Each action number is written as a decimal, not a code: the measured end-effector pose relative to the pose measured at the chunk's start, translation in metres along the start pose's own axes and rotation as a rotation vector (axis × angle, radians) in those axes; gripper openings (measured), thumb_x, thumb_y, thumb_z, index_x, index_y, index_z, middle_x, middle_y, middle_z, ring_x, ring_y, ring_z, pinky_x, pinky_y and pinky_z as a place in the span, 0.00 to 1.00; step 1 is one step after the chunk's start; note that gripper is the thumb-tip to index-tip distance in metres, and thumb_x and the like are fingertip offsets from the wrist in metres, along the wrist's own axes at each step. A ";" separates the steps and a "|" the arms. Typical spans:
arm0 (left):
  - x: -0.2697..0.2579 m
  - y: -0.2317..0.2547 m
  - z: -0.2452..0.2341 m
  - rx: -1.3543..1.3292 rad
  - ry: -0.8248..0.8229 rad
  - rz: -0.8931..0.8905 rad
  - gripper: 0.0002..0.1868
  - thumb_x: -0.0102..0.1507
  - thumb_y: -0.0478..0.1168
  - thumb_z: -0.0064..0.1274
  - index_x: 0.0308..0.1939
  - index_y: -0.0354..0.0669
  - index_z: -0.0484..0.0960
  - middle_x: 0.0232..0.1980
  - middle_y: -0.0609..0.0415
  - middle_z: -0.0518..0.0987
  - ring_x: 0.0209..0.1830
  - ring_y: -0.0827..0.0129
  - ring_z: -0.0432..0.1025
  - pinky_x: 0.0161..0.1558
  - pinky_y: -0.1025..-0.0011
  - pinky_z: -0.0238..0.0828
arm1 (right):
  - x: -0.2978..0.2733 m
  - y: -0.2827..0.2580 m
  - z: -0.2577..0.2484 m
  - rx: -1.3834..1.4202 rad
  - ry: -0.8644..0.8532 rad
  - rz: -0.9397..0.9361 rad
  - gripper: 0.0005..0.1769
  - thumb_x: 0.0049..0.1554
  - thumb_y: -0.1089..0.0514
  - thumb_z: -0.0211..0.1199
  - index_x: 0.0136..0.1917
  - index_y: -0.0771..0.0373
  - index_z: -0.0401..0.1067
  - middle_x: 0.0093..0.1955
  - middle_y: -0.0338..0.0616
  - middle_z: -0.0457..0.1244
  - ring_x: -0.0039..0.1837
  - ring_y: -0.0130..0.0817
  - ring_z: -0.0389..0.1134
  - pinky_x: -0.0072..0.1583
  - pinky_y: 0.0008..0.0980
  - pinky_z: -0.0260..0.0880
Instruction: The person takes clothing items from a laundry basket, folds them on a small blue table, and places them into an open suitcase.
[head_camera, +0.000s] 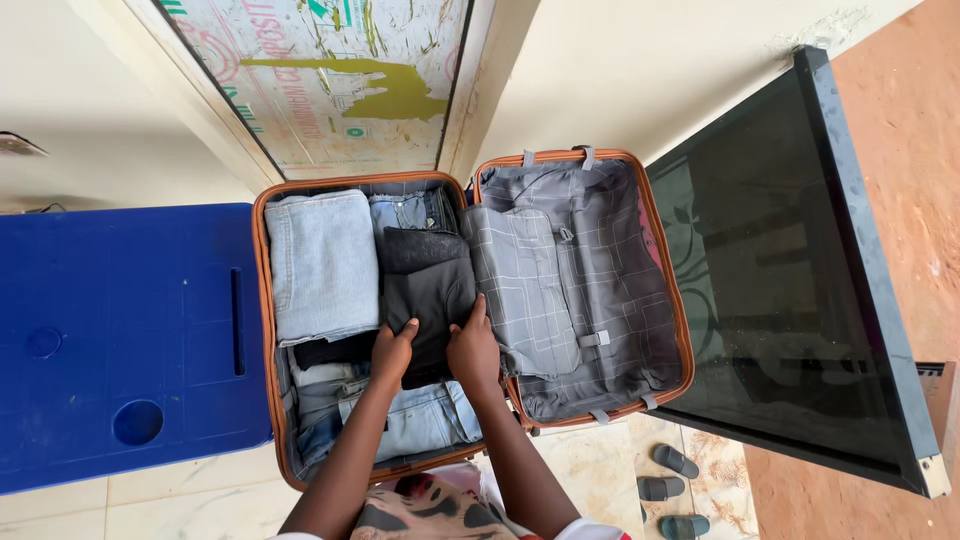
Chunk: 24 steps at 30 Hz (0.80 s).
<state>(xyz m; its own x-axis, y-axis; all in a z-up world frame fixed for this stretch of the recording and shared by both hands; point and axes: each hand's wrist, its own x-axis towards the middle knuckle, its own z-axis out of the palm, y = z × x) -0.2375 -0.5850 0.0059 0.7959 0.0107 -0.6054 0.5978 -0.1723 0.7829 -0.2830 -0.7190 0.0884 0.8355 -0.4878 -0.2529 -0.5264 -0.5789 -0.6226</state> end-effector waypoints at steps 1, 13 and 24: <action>-0.006 -0.004 0.000 0.019 -0.009 -0.027 0.30 0.65 0.49 0.54 0.70 0.43 0.71 0.68 0.46 0.76 0.67 0.53 0.69 0.65 0.59 0.63 | -0.004 0.002 -0.001 -0.036 -0.015 0.003 0.43 0.59 0.57 0.60 0.80 0.66 0.44 0.66 0.67 0.61 0.58 0.65 0.69 0.56 0.54 0.71; -0.031 0.004 0.006 0.240 0.176 0.054 0.37 0.63 0.53 0.60 0.68 0.36 0.67 0.61 0.33 0.79 0.59 0.37 0.73 0.58 0.52 0.69 | 0.007 -0.001 -0.035 -0.294 -0.185 0.001 0.37 0.56 0.50 0.66 0.72 0.67 0.58 0.62 0.63 0.65 0.62 0.60 0.68 0.61 0.51 0.68; -0.062 0.018 0.020 0.937 0.275 0.790 0.53 0.61 0.61 0.52 0.77 0.34 0.46 0.80 0.35 0.48 0.81 0.47 0.40 0.75 0.43 0.34 | 0.046 -0.031 0.014 -0.144 0.109 -0.595 0.35 0.63 0.38 0.57 0.80 0.46 0.59 0.87 0.58 0.39 0.86 0.59 0.36 0.79 0.60 0.37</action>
<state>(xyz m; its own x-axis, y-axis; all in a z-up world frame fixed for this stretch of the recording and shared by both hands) -0.2778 -0.6081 0.0545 0.9661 -0.2290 0.1195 -0.2583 -0.8568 0.4463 -0.2260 -0.7142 0.0855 0.9754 -0.1134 0.1888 0.0027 -0.8509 -0.5253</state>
